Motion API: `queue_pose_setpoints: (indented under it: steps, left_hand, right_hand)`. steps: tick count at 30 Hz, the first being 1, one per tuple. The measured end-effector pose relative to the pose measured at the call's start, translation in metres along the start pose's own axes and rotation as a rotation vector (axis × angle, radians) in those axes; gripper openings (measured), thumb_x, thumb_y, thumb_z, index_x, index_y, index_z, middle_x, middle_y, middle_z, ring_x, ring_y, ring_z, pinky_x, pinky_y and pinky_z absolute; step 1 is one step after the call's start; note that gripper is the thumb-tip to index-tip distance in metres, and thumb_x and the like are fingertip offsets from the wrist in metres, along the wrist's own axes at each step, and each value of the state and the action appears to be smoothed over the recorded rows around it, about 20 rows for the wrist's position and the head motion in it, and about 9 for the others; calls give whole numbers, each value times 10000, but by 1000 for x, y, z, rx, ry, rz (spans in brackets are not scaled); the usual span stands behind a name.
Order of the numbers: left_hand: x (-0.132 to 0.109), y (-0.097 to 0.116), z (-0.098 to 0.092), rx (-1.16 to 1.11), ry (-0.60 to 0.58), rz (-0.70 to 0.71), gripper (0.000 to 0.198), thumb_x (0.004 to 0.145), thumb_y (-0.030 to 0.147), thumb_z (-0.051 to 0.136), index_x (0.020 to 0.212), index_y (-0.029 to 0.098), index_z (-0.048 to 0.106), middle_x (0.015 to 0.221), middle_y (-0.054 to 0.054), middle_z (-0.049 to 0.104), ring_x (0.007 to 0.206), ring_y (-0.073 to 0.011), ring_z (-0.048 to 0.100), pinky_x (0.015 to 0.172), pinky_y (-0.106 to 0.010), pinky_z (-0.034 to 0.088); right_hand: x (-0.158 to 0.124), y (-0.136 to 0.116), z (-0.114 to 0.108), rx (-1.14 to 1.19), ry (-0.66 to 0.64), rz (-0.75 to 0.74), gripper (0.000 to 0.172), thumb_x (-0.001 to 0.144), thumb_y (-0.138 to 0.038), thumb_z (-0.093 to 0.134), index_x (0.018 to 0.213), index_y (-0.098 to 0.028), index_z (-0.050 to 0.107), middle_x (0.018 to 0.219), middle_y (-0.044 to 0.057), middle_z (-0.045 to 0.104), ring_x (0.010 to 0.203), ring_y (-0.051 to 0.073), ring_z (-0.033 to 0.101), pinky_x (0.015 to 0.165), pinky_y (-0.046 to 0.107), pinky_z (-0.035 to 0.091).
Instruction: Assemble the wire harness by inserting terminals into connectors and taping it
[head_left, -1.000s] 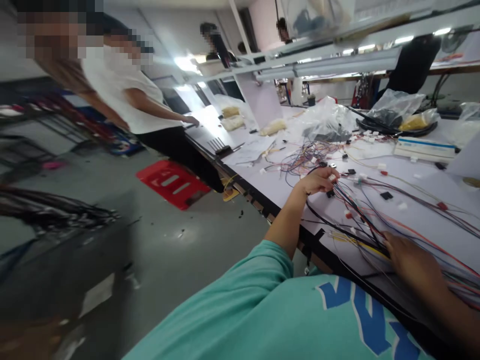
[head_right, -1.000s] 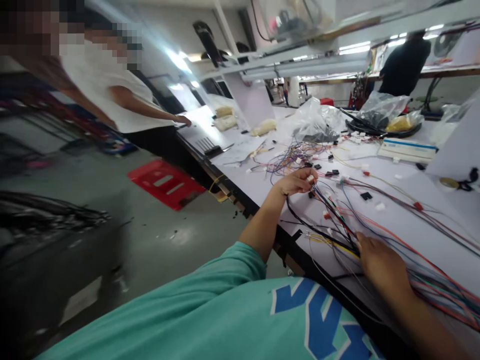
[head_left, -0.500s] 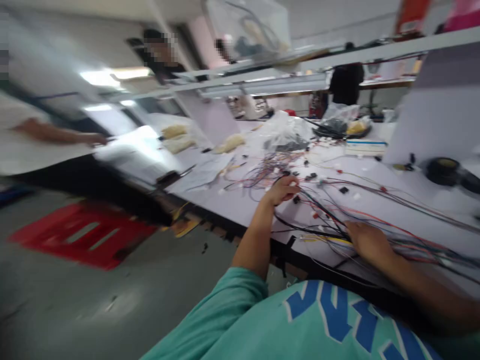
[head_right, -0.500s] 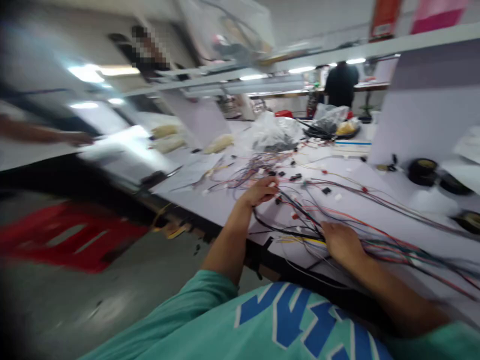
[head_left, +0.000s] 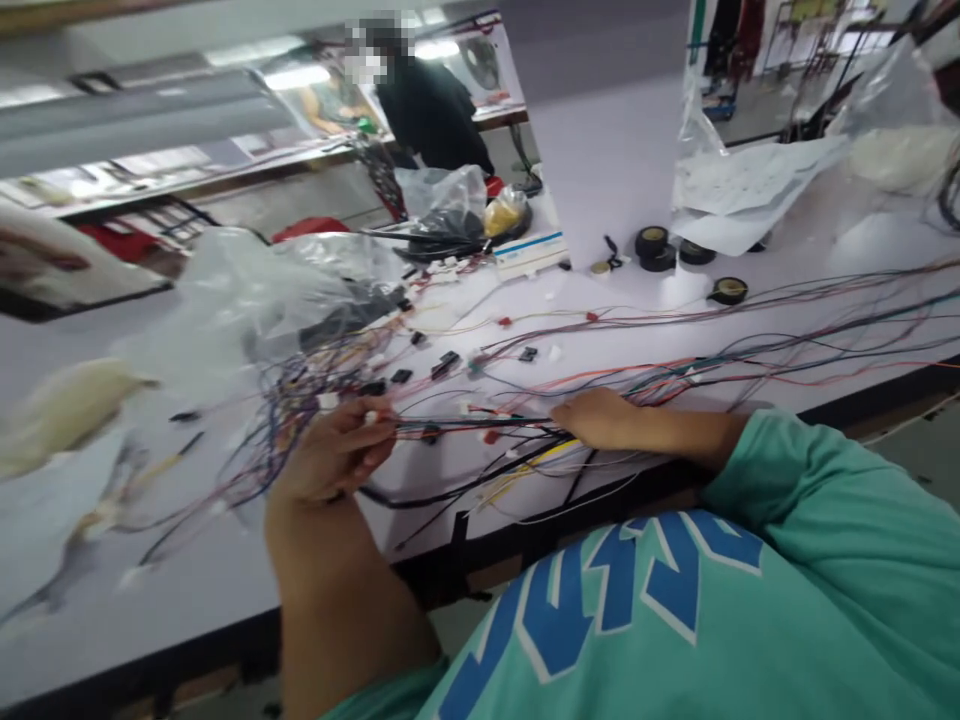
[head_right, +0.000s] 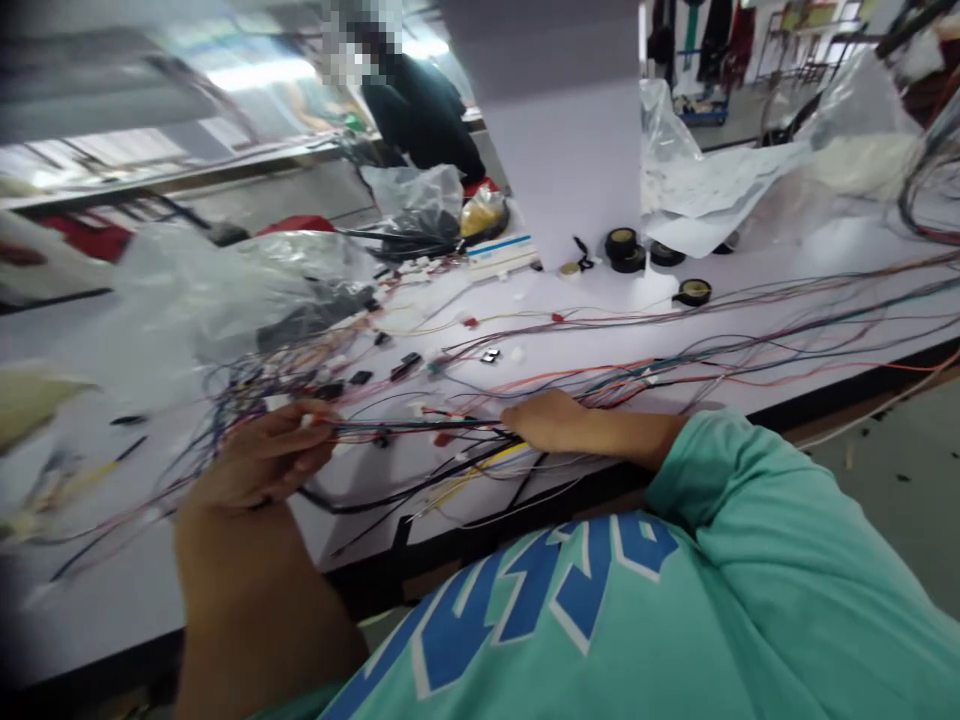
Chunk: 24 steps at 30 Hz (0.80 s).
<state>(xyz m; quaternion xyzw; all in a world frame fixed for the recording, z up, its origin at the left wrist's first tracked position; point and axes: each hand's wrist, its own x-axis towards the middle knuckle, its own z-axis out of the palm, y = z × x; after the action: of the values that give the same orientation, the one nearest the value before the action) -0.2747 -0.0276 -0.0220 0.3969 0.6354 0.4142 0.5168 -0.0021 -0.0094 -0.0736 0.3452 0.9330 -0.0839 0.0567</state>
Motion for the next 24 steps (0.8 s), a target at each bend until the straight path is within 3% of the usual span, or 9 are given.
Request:
queue_pose_setpoints:
  steps: [6,11,17,24]
  left_hand:
    - [2,-1,4,-75,14,43,302,314,95,730,568,204,610,417,62,512,306,-41,365,286,-102,253]
    - [8,0,1,-34,-107,-76,105,576,228,742,570,230,636,391,59,495,324,-54,398,322,-93,257]
    - [15,-5,7,-125,28,-118,214,796,100,556,594,168,566,408,55,509,321,-39,403,323,-84,240]
    - [23,-15,7,-260,75,-34,161,796,54,540,661,141,559,447,38,527,300,-55,390,277,-133,213]
  right_hand:
    - [-1,-3,-1,9,17,-8,311,928,-138,326,1123,-111,566,993,153,679,987,240,639,751,346,518]
    - [-2,-4,-1,6,8,-12,322,923,-119,315,1118,-97,569,1013,162,671,974,254,640,753,365,516]
    - [-4,-2,-2,-26,1,-10,316,904,-105,332,1118,-86,564,1000,164,669,943,252,643,726,341,509]
    - [-7,-2,-8,-27,-32,34,292,903,-129,356,1106,-121,566,1027,134,668,959,230,630,751,296,481]
